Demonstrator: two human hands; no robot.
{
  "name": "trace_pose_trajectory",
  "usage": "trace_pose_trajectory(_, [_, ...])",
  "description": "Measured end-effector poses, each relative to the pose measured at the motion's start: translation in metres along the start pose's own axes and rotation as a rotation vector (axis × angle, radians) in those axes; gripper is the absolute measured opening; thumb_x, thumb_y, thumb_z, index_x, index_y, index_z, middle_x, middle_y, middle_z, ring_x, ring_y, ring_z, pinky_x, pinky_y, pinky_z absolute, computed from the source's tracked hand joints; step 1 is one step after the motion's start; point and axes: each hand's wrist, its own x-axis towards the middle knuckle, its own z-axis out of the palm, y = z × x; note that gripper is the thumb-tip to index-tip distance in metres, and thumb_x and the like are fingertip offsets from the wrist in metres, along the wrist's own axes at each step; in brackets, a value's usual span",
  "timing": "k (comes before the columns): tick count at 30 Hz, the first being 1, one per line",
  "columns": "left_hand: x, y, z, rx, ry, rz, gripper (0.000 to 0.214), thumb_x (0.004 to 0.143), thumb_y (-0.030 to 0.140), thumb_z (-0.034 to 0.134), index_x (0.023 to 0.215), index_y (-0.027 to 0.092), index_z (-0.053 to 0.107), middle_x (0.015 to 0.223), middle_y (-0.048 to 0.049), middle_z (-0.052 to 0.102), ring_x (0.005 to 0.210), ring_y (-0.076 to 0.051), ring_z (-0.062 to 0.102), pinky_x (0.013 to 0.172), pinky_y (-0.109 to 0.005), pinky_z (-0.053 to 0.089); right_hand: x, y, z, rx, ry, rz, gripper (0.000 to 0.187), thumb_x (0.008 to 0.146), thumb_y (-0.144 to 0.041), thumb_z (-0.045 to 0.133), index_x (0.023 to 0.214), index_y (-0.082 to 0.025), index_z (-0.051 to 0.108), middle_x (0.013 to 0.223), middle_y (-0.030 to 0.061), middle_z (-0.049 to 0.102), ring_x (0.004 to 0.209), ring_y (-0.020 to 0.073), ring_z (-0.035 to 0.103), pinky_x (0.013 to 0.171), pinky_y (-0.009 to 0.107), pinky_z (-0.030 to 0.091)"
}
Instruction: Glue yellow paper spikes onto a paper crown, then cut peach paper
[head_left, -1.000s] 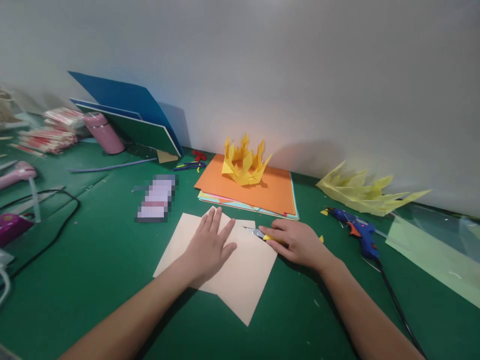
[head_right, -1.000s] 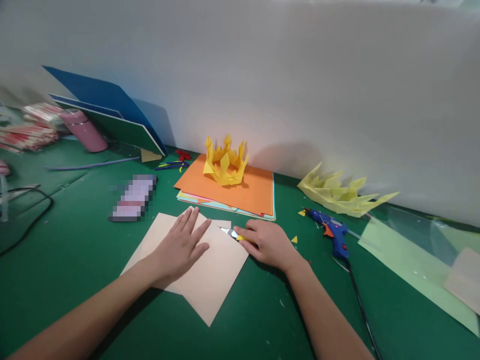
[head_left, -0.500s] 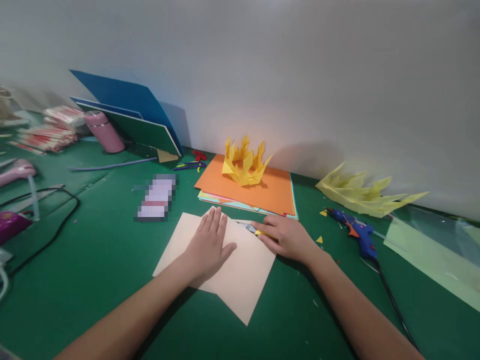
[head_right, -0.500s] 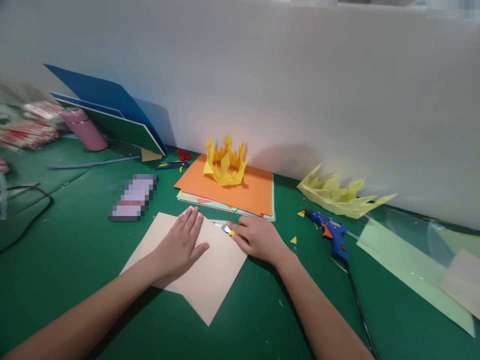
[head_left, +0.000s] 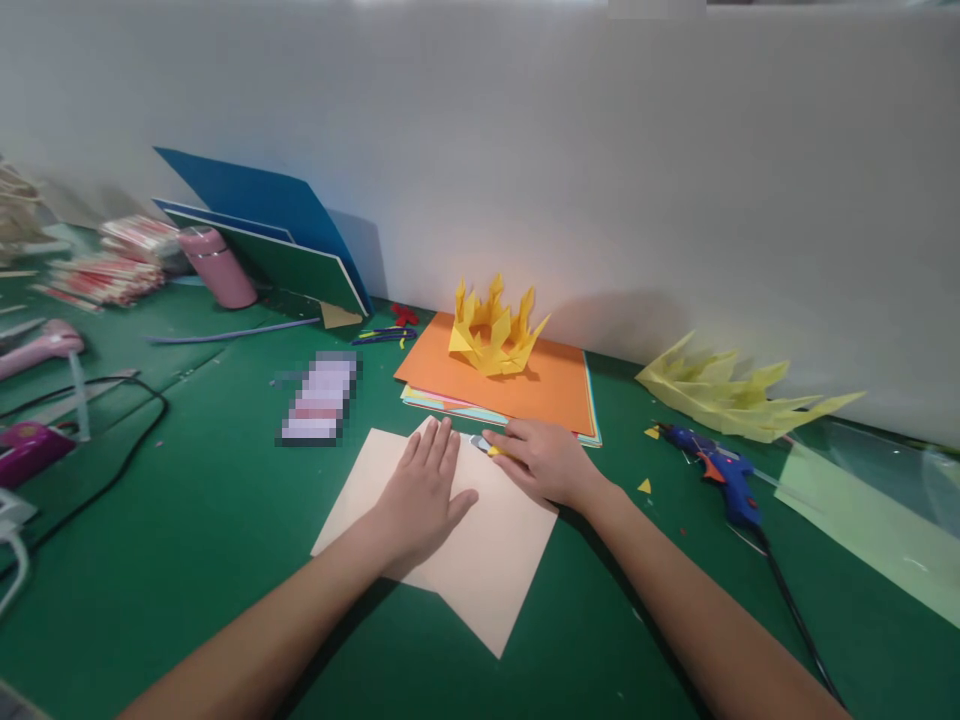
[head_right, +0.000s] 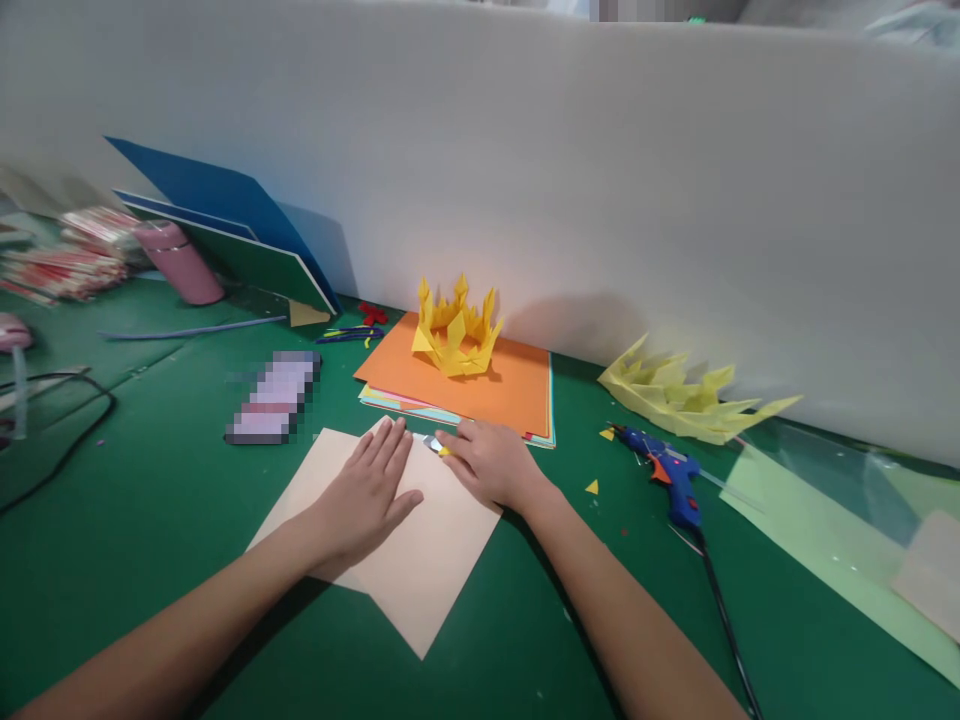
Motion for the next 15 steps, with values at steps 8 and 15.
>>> trace_pose_trajectory(8, [0.0,-0.001,0.003,-0.003,0.012,-0.017,0.071,0.091,0.054,0.024,0.14,0.002,0.032,0.15,-0.0217,0.023,0.14,-0.033,0.014,0.111,-0.046,0.018,0.018,-0.011,0.0,-0.019,-0.055,0.074,0.033,0.093,-0.031,0.045,0.117,-0.019,0.062,0.09,0.0076,0.065,0.08,0.0178,0.058,0.061,0.027,0.037])
trace_pose_trajectory(15, [0.0,0.0,0.004,-0.017,0.015,-0.03,0.072,0.091,0.053,0.025,0.14,0.0,0.031,0.15,-0.0234,0.022,0.14,-0.033,0.013,0.112,-0.046,0.017,0.02,-0.019,0.002,-0.027,-0.045,0.143,0.033,0.093,-0.029,0.044,0.119,-0.018,0.061,0.091,0.0081,0.064,0.081,0.0192,0.058,0.062,0.029,0.038])
